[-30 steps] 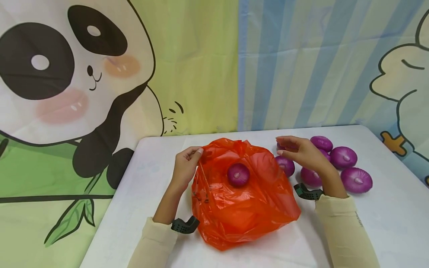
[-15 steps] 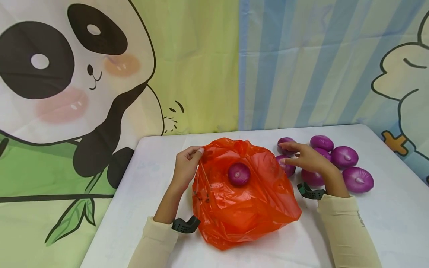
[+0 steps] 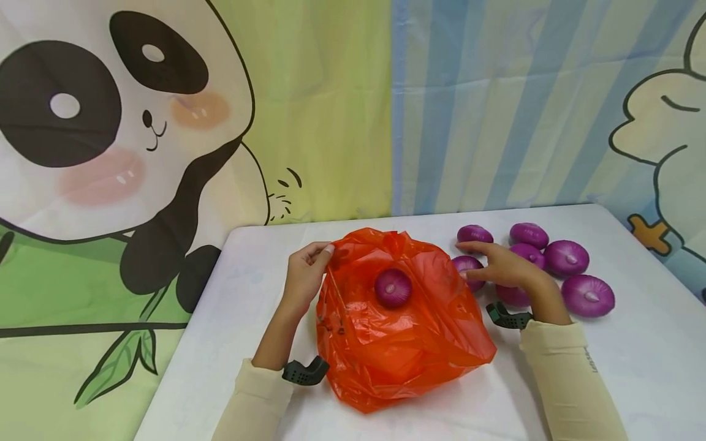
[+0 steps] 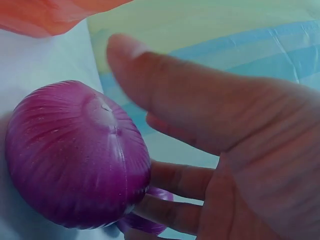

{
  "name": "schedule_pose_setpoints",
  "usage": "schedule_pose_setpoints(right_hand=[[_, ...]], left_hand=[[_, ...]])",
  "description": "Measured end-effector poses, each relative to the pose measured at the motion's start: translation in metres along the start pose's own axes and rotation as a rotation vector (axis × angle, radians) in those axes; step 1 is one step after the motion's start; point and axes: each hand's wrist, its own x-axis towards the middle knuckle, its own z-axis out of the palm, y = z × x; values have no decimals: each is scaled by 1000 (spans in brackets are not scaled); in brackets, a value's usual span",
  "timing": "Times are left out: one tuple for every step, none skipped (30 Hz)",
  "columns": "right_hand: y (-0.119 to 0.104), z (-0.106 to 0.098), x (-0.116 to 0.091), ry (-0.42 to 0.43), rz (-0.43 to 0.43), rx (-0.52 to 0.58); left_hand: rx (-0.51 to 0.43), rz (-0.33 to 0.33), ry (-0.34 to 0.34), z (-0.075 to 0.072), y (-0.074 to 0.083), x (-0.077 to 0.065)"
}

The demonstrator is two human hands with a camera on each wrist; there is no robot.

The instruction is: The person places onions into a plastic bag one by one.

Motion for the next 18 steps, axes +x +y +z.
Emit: schedule_pose_setpoints(right_hand=[[0, 1, 0, -6, 1, 3], [0, 1, 1, -14, -5, 5], [0, 2, 1, -22, -3, 5], [0, 3, 1, -29, 1, 9], [1, 3, 1, -36, 5, 12], [1, 4, 1, -42, 9, 13], [1, 5, 2, -46, 13, 15], [1, 5, 2, -48, 13, 12], [0, 6, 2, -48, 20, 11], [0, 6, 2, -47, 21, 8], [-1, 6, 2, -46, 21, 4], [-1, 6, 2, -46, 20, 1], [-2, 6, 2, -46, 22, 1], [-2, 6, 2, -47, 24, 1], [-3, 6, 2, -47, 23, 0], [-3, 6, 3, -47, 23, -2], [-3, 6, 3, -47, 23, -4], [-3, 6, 3, -47, 23, -6]], left_hand=[[0, -2, 0, -1, 0, 0], [-1, -3, 0, -1, 0, 0], [-1, -3, 0, -1, 0, 0], [0, -4, -2, -1, 0, 0], [1, -4, -3, -1, 0, 0], [1, -4, -3, -1, -1, 0], [2, -6, -3, -1, -1, 0], [2, -7, -3, -1, -1, 0], [3, -9, -3, -1, -1, 0], [3, -9, -3, -1, -1, 0], [3, -8, -3, -1, -1, 0], [3, -6, -3, 0, -1, 0], [3, -6, -3, 0, -1, 0], [1, -4, -3, 0, -1, 0], [0, -1, -2, 0, -1, 0], [-2, 2, -1, 0, -1, 0], [-3, 3, 0, 0, -1, 0], [-3, 3, 0, 0, -1, 0]])
